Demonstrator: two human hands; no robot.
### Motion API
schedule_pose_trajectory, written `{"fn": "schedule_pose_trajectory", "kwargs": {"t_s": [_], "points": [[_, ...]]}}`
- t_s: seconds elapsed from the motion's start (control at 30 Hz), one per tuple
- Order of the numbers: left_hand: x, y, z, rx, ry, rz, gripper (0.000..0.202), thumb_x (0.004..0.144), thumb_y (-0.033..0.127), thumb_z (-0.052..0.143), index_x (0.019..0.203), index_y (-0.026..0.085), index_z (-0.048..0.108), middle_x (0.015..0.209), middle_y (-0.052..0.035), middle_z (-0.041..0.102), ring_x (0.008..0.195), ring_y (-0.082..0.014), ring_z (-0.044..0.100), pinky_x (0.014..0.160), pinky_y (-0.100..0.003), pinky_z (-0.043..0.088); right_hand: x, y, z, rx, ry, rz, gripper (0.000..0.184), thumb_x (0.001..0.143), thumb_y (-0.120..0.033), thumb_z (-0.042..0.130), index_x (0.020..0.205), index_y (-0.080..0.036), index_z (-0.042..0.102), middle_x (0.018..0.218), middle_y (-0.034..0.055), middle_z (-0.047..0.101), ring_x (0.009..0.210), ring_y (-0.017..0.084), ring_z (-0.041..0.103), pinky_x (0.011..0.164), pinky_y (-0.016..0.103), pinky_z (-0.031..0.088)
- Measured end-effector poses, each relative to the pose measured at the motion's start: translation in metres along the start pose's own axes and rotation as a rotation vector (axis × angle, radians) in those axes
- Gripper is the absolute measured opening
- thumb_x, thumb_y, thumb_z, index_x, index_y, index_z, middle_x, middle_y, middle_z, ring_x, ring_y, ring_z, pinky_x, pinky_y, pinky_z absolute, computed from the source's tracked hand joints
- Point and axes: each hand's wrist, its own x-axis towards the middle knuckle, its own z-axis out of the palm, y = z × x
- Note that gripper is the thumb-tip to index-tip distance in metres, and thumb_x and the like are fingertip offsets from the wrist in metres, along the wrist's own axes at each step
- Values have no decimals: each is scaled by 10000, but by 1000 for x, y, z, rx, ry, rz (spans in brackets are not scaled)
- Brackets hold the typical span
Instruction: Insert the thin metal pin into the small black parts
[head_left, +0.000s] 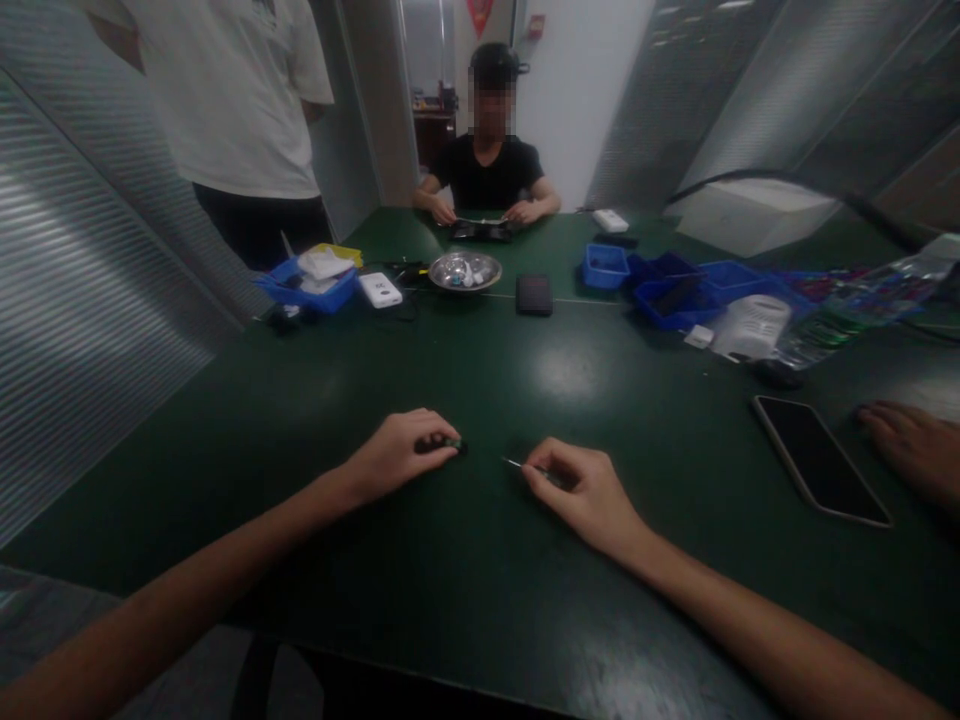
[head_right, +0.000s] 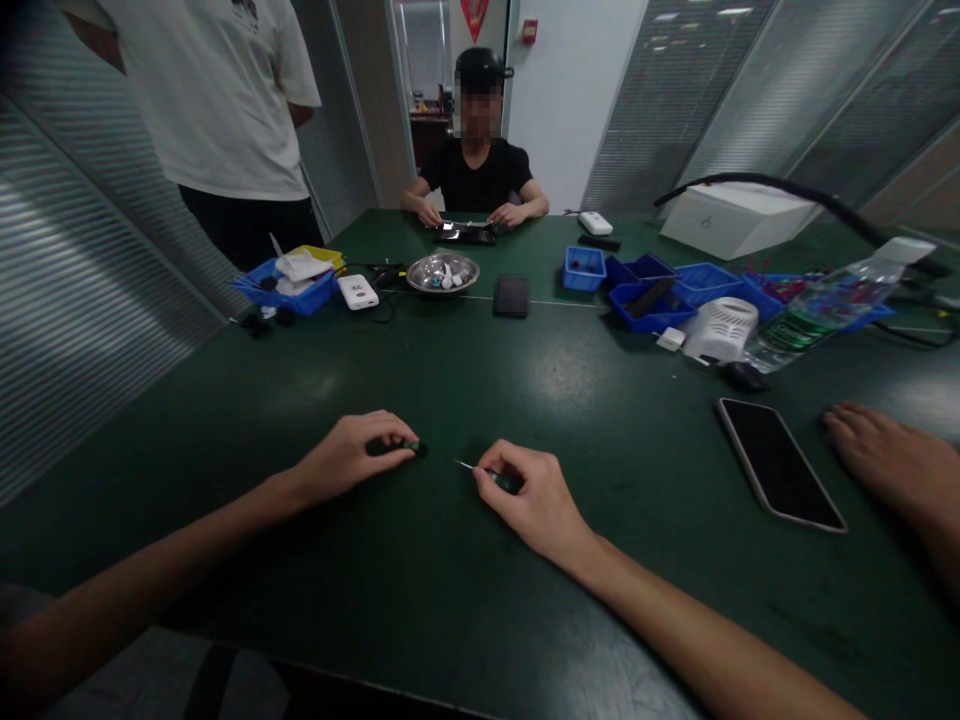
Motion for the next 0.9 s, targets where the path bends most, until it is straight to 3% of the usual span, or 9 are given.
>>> {"fn": "schedule_pose_trajectory", "kwargs": {"t_s": [0.1,0.2,0.57,0.9], "points": [[13,26,33,-113,-56,79,153,915,293,687,1059,252,720,1031,-58,692,899,-189,648,773,-325,532,-1,-1,-2,-20,-35,-24,152,949,-278,623,841,-202,698,734,-3,674,638,151,608,583,263,424],[17,32,45,-130,-39,96,150,890,261,708,1040,252,696,1016,-61,670,923,-200,626,790,-343,515,-2,0,-6,-27,-78,-37,144,946,-252,622,844,-203,710,758,1,689,661,156,625,604,268,431],[16,29,43,-107,-60,123,150,893,244,705,1042,249,689,1010,-66,674,985,-234,600,848,-376,483,0,0,-3,-60,-110,-88,112,908,-156,640,825,-193,707,745,-8,664,662,147,612,619,261,413],[19,33,42,-65,-101,124,147,933,250,683,1067,188,687,1008,-59,667,989,-213,584,872,-337,468,6,-5,10,-25,-98,-163,118,936,-196,643,838,-178,706,759,1,661,670,139,605,632,256,410]]}}
